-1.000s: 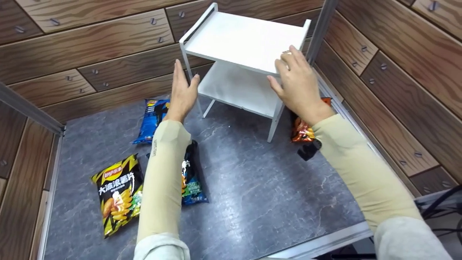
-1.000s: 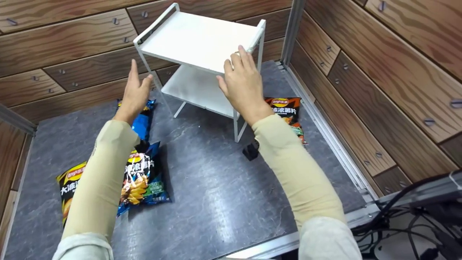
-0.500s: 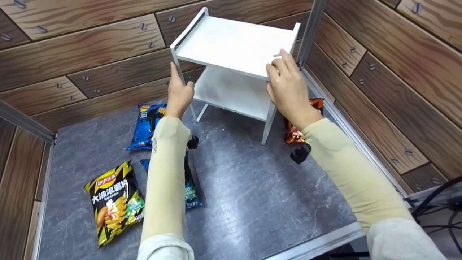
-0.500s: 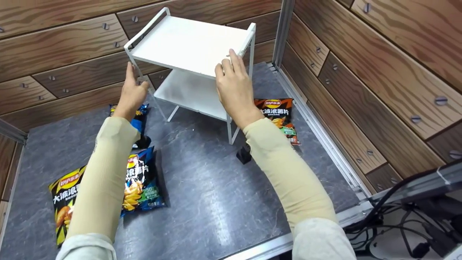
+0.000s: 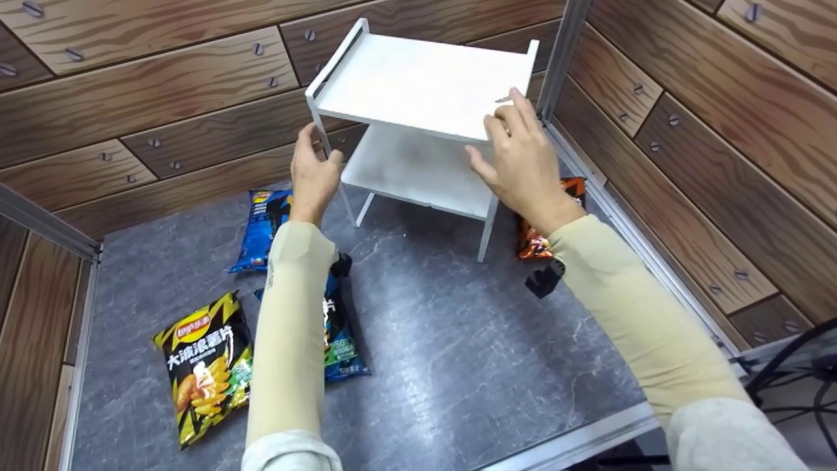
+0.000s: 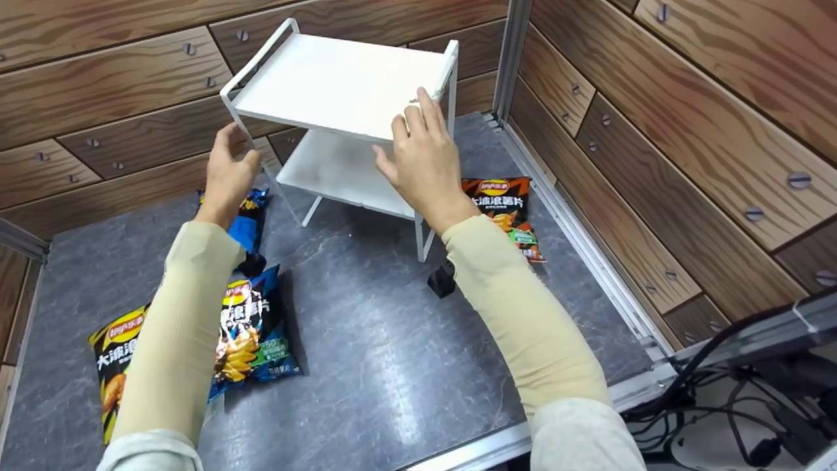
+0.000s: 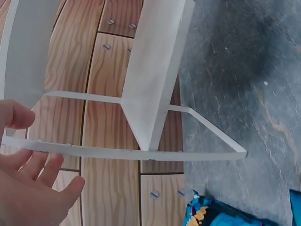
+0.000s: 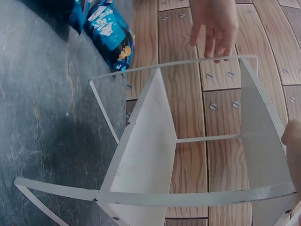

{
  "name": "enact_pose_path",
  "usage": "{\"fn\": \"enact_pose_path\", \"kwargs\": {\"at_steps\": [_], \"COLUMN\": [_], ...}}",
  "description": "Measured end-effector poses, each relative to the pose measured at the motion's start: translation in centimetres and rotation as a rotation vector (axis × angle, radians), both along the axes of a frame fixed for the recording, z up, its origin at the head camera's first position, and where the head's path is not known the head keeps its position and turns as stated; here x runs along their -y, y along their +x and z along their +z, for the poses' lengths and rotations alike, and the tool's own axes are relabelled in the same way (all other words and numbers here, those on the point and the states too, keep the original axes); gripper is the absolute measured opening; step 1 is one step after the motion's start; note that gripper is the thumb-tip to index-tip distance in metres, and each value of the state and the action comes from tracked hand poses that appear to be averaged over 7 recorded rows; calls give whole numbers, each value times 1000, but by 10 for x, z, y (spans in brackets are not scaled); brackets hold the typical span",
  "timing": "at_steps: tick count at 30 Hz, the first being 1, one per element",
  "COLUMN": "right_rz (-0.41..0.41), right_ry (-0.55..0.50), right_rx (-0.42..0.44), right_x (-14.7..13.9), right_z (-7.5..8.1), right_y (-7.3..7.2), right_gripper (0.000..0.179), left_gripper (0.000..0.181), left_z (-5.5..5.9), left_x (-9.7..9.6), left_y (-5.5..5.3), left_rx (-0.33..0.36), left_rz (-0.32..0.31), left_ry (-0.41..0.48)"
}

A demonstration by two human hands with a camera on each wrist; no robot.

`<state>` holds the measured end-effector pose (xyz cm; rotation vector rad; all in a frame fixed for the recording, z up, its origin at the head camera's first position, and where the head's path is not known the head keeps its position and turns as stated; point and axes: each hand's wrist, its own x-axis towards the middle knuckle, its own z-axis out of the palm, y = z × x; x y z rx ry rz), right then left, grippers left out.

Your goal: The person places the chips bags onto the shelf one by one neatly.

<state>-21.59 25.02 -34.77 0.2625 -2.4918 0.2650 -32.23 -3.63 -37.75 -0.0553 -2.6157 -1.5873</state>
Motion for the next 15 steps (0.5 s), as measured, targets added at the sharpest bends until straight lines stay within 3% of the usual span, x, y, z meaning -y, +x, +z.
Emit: {"fn": "enact_pose_path", "kwargs": {"at_steps": [7, 15], "right_rz": [-5, -24], "right_ry": [-51, 2], "right_rx": [8, 36], "right_x": [-3, -6], "right_z": [3, 10], "right_y": [0, -1], "right_gripper": [47, 42], "left_gripper": [40, 25], "left_z": [-10, -15], "left_x": [10, 24], "left_y": [11, 25], "left_rx": [-123, -308], "left_rz": [35, 84], "left_ry": [-1, -91]}}
